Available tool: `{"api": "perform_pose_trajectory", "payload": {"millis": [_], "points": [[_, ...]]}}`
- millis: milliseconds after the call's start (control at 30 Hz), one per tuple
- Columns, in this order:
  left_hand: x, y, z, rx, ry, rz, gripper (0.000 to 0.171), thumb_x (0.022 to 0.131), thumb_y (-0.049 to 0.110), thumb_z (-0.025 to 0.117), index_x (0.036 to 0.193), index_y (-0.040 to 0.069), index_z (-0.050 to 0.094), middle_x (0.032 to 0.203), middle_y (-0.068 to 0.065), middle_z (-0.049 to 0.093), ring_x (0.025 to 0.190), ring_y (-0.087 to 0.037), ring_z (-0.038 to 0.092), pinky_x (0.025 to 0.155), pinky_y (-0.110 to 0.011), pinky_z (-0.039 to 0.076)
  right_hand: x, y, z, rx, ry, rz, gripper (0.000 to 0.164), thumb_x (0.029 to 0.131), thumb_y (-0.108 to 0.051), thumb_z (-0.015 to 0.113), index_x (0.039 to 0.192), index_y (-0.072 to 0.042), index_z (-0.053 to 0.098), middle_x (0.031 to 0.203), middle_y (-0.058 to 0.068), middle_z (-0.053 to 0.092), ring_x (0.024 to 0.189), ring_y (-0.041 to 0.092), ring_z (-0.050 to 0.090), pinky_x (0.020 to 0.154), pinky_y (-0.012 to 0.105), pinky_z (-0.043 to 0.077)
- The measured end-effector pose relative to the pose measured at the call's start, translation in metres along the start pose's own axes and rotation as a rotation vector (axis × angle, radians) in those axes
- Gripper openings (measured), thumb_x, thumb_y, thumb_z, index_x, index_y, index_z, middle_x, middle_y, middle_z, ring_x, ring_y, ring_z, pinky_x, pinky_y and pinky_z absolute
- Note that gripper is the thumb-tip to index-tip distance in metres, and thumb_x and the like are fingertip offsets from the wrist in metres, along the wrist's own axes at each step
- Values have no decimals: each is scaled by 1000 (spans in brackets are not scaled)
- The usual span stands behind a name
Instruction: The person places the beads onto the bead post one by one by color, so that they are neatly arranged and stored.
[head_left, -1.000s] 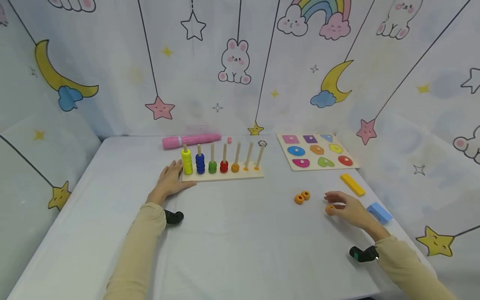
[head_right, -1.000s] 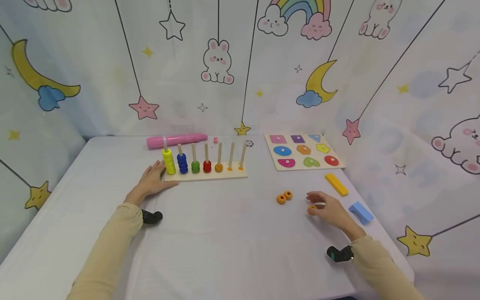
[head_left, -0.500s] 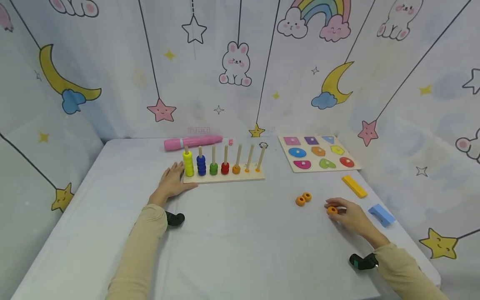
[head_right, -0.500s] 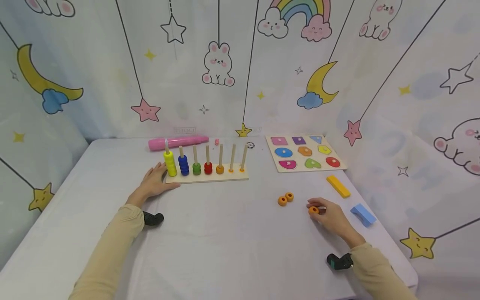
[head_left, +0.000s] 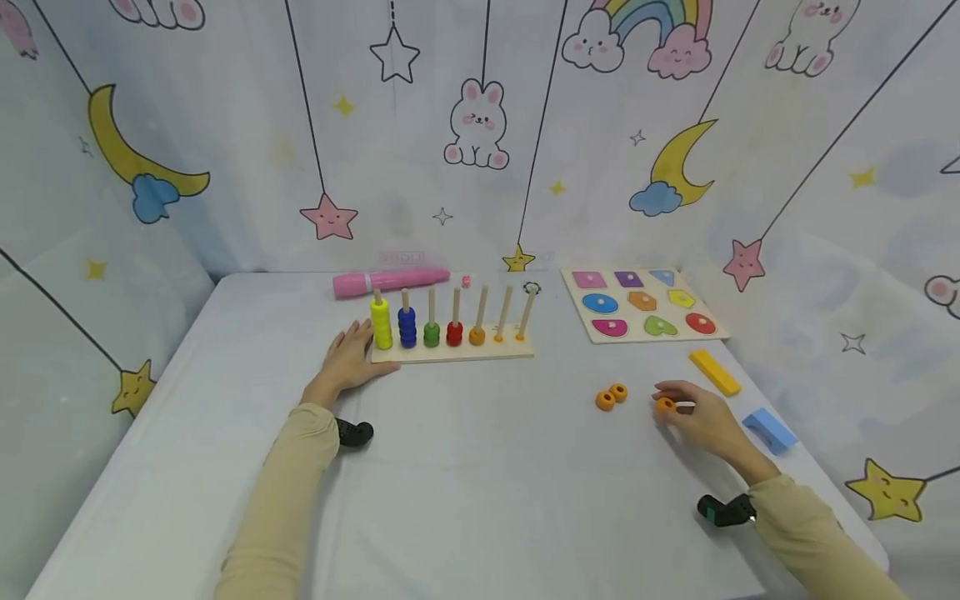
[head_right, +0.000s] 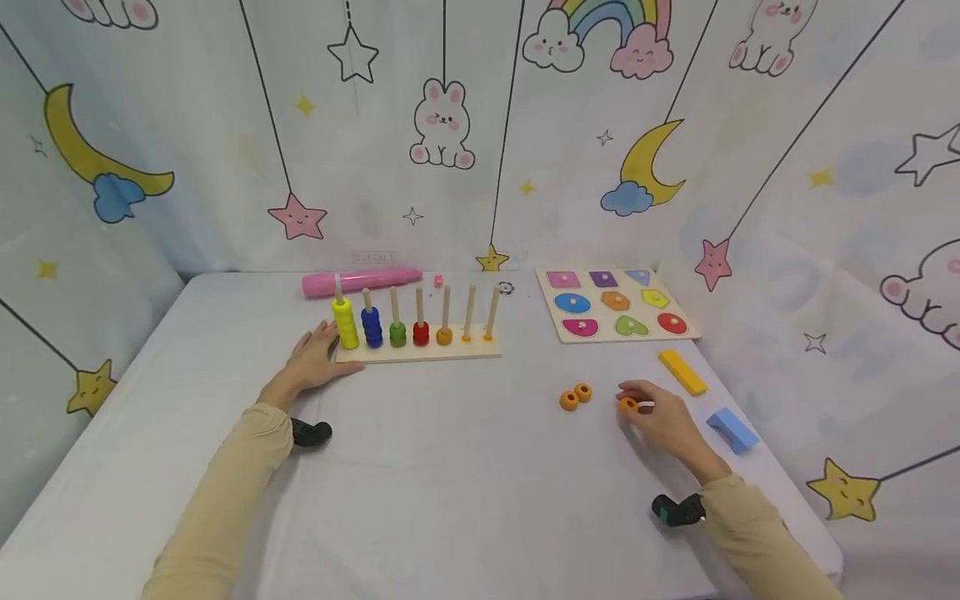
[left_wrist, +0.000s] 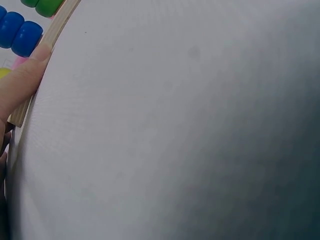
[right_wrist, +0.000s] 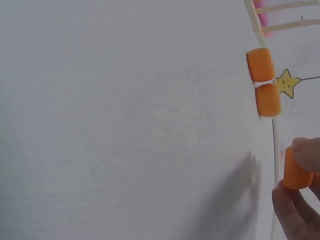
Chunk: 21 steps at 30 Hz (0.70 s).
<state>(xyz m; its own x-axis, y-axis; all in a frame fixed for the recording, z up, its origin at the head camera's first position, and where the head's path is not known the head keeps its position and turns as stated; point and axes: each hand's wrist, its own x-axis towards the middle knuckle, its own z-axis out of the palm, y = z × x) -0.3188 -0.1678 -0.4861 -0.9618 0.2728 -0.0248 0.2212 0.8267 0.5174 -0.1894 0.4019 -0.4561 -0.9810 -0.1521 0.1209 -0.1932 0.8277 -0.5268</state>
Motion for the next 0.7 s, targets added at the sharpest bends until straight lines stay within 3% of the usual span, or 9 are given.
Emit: {"api": "perform_pose_trajectory", "payload": {"millis": [200, 400, 700], "points": [[-3, 1, 2, 2, 2, -7, 99, 81, 55, 66, 148, -2, 20, 154, -22, 14, 142, -37, 4, 115, -50, -3, 25, -16, 1, 54, 59, -32, 41, 88, -13, 68, 126, -2, 54, 111, 13, 65, 102, 32, 61, 83, 32, 53], [-4, 3, 4, -10, 0, 1, 99, 81, 55, 66, 148, -2, 21, 154, -22, 15, 142, -37, 4, 114, -50, -3, 56, -48, 0, 110, 94, -63, 41, 90, -16, 66, 127, -3, 53, 114, 16, 61, 104, 32, 59, 86, 37, 51], [0, 2, 0, 1, -12, -16, 100, 81, 57, 65, 149, 0, 19, 155, -19, 13, 143, -35, 2, 115, -48, -4, 131, -117, 2, 189, 142, -221, 35, 89, -6, 64, 122, 2, 55, 114, 19, 61, 105, 32, 59, 88, 41, 52]]}}
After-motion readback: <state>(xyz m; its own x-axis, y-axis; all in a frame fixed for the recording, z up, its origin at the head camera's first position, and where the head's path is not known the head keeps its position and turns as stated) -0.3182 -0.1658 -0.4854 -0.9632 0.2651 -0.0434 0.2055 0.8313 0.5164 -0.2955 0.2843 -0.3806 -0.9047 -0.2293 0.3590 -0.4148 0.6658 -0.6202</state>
